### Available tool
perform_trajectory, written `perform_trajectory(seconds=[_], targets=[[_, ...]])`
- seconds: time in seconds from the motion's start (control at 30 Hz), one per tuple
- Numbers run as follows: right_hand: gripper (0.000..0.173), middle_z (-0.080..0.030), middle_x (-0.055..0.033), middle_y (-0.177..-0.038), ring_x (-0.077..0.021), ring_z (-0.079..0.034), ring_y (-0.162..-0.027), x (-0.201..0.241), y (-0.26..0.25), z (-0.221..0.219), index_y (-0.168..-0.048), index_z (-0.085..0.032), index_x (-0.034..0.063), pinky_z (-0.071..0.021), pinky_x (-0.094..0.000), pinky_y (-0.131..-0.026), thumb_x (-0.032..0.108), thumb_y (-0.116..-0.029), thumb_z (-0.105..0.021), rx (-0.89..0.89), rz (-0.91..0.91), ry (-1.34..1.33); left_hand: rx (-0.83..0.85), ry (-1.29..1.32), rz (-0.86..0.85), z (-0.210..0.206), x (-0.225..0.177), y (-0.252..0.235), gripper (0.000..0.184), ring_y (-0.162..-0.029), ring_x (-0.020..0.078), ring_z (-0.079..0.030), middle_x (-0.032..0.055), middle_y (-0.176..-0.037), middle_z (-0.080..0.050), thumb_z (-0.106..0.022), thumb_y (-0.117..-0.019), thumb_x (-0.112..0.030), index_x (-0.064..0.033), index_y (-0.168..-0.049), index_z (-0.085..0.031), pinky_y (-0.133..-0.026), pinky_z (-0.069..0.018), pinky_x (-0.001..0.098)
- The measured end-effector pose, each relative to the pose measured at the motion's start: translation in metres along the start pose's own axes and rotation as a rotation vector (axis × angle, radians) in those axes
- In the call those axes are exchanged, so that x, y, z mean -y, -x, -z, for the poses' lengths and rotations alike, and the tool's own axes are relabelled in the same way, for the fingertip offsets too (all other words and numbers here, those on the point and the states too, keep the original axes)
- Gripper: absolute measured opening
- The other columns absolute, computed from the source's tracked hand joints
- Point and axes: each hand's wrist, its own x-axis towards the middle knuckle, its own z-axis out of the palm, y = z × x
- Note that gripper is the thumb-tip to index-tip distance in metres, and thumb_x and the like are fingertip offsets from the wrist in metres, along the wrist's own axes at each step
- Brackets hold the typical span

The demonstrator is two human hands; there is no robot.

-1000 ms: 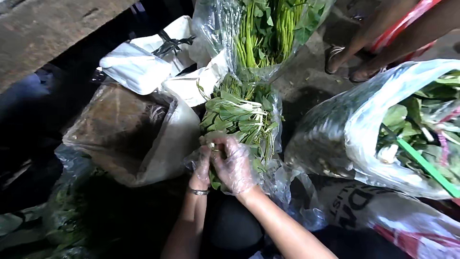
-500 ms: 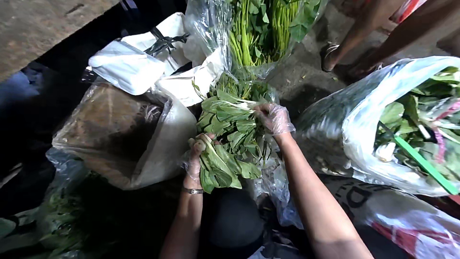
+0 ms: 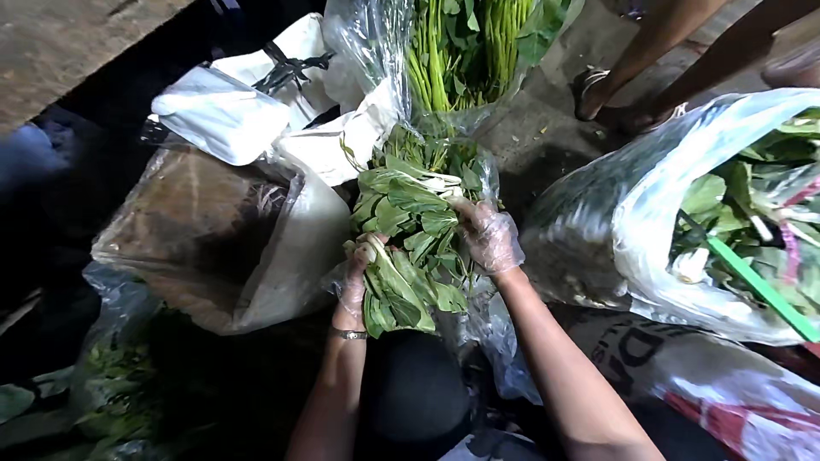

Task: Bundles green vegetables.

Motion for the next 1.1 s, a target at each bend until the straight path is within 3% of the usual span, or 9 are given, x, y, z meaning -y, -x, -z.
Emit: perform_trajectory(seconds=[0.3,0.4,0.47,0.57,0.63,0.7,0.87,0.97,1.1], targets=[[0.023,-0.066,-0.0264,-0.109,-0.0343,-0.067,-0.094,0.063,-0.025,0.096,-0.112,-0.074,-0.0035,-0.0555,-0.0479,-0.085,0.001,-0.0914,-0.065,0.069,0.148,-0.058,0.046,-0.038,-0.052,0.018,-0.007,0.000,0.078,-0.094,0.0112,-0.071,0.0009,-0.104,-0.074,-0.083,-0.0664,-0.067,-0.0117,-0.118,-0.065,-0.083,-0.0593,0.0274],[0.025,-0.070,-0.0071,-0.096,-0.0101,-0.063,-0.085,0.091,-0.034,0.156,-0.107,-0.077,0.0052,-0.0509,-0.0252,-0.077,0.010,-0.0912,-0.059,0.242,0.379,-0.039,0.071,-0.084,-0.058,0.015,-0.010,0.002,0.085,-0.098,0.0114,-0.070,0.0006,-0.108,-0.073,-0.082,-0.0663,-0.069,-0.0104,-0.124,-0.061,-0.086,-0.0588,0.0287],[0.024,-0.074,0.0038,-0.104,0.0013,-0.064,-0.096,0.101,-0.040,0.171,-0.107,-0.078,0.0085,-0.0520,-0.0149,-0.086,0.014,-0.0948,-0.057,0.378,0.497,-0.242,0.080,-0.179,-0.076,0.007,-0.009,0.004,0.089,-0.099,0.0074,-0.067,-0.0022,-0.108,-0.071,-0.077,-0.0698,-0.073,-0.0073,-0.127,-0.059,-0.088,-0.0566,0.0268],[0.015,-0.075,0.0041,-0.105,-0.0016,-0.067,-0.099,0.115,-0.053,0.141,-0.101,-0.075,0.0094,-0.0565,-0.0198,-0.089,0.016,-0.0988,-0.062,0.654,0.560,-0.475,0.132,-0.088,-0.015,-0.013,-0.015,0.014,0.063,-0.094,0.0005,-0.068,-0.0068,-0.101,-0.073,-0.076,-0.0809,-0.061,-0.0120,-0.119,-0.065,-0.084,-0.0566,0.0199],[0.014,-0.074,-0.0026,-0.097,-0.0087,-0.068,-0.090,0.123,-0.056,0.103,-0.099,-0.077,0.0048,-0.0571,-0.0285,-0.083,0.003,-0.0935,-0.065,0.734,0.433,-0.360,0.159,0.061,0.068,-0.021,-0.018,0.021,0.015,-0.084,-0.0013,-0.067,-0.0064,-0.088,-0.071,-0.055,-0.1025,-0.023,-0.0123,-0.104,-0.066,-0.077,-0.0566,0.0171],[0.016,-0.075,-0.0101,-0.102,-0.0229,-0.071,-0.097,0.128,-0.054,0.068,-0.101,-0.078,0.0068,-0.0567,-0.0455,-0.088,0.001,-0.0915,-0.067,0.672,0.353,-0.199,0.167,0.126,0.076,-0.021,-0.016,0.022,0.034,-0.079,-0.0031,-0.066,-0.0067,-0.083,-0.070,-0.033,-0.1063,-0.007,-0.0119,-0.096,-0.065,-0.076,-0.0557,0.0154],[0.020,-0.063,-0.0156,-0.128,-0.0274,-0.061,-0.121,0.132,-0.042,0.049,-0.105,-0.079,0.0156,-0.0552,-0.0416,-0.095,0.008,-0.0932,-0.065,0.505,0.326,-0.305,0.119,0.195,-0.029,-0.009,-0.011,0.022,0.027,-0.083,-0.0047,-0.067,-0.0082,-0.086,-0.073,-0.047,-0.1073,-0.026,-0.0154,-0.096,-0.068,-0.078,-0.0560,0.0141],[0.021,-0.073,-0.0073,-0.105,-0.0177,-0.065,-0.104,0.121,-0.040,0.066,-0.098,-0.078,0.0079,-0.0532,-0.0361,-0.092,0.007,-0.0938,-0.057,0.404,0.437,-0.420,0.113,0.096,-0.093,-0.004,-0.002,0.012,0.042,-0.090,-0.0034,-0.069,-0.0109,-0.093,-0.075,-0.068,-0.0869,-0.062,-0.0238,-0.102,-0.072,-0.081,-0.0575,0.0180],[0.028,-0.073,0.0032,-0.096,-0.0014,-0.062,-0.093,0.100,-0.041,0.099,-0.098,-0.080,0.0097,-0.0511,-0.0206,-0.086,0.004,-0.0898,-0.053,0.495,0.464,-0.421,0.084,0.064,-0.093,-0.005,-0.004,0.012,0.053,-0.090,-0.0012,-0.069,-0.0083,-0.095,-0.075,-0.072,-0.0811,-0.066,-0.0189,-0.105,-0.072,-0.082,-0.0574,0.0190]])
